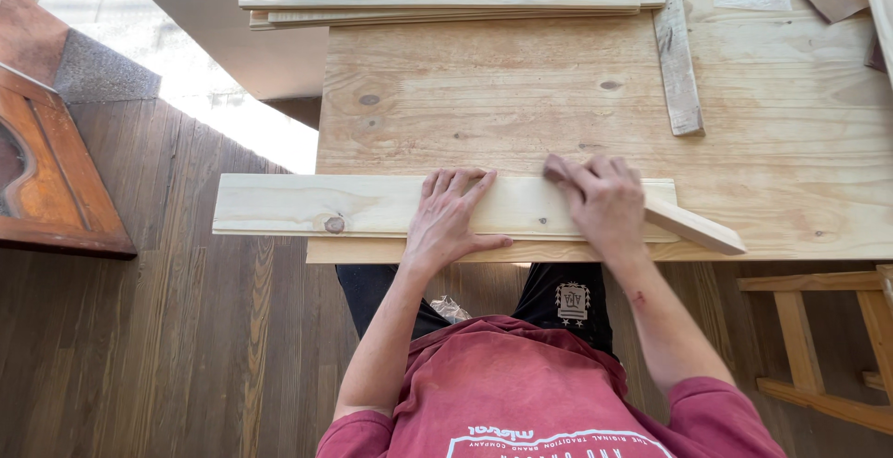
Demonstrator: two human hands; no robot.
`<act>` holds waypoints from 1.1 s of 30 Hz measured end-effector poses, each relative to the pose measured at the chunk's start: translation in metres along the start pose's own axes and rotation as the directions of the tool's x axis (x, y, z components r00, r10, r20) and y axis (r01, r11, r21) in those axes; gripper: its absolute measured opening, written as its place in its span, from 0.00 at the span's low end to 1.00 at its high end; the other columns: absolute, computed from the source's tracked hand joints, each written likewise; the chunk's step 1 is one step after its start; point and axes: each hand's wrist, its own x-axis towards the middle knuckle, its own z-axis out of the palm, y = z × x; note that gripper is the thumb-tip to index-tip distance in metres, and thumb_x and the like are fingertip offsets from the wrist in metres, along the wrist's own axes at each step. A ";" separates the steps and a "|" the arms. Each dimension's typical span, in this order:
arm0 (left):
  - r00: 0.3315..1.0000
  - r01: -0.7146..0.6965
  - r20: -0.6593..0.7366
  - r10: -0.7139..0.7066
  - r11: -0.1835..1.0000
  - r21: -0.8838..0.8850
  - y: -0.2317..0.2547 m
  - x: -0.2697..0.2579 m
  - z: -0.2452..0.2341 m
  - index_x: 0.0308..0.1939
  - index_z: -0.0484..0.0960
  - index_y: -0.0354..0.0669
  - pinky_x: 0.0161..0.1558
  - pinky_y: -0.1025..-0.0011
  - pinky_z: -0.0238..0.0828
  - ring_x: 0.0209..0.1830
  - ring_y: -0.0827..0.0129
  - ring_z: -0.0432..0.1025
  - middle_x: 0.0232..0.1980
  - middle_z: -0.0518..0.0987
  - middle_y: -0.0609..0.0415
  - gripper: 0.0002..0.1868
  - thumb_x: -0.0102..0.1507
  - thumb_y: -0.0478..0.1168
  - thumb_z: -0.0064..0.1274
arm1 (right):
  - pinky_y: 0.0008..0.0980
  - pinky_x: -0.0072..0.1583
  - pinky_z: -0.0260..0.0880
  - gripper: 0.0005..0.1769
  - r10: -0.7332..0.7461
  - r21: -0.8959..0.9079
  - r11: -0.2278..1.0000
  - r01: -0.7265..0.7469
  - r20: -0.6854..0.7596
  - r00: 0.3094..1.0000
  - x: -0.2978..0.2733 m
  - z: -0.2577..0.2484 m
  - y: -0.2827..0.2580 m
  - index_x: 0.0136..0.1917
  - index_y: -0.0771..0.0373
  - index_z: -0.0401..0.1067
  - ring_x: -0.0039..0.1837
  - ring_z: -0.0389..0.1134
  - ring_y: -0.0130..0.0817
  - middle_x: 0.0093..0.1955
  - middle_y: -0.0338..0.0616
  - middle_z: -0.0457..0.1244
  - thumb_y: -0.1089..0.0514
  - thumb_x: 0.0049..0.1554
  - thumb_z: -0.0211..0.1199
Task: The person sands the surface and edges of a wooden board using a sanding block, moving the block back and forth along the wood.
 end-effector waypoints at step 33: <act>0.999 0.017 -0.047 -0.014 0.997 0.076 0.009 -0.006 -0.005 0.90 0.82 0.63 0.94 0.49 0.56 0.88 0.59 0.70 0.83 0.82 0.61 0.66 0.53 0.86 0.73 | 0.42 0.59 0.74 0.10 -0.153 0.108 0.982 0.158 -0.058 0.987 -0.031 -0.020 -0.044 0.64 0.37 0.90 0.58 0.73 0.39 0.50 0.32 0.68 0.43 0.71 0.74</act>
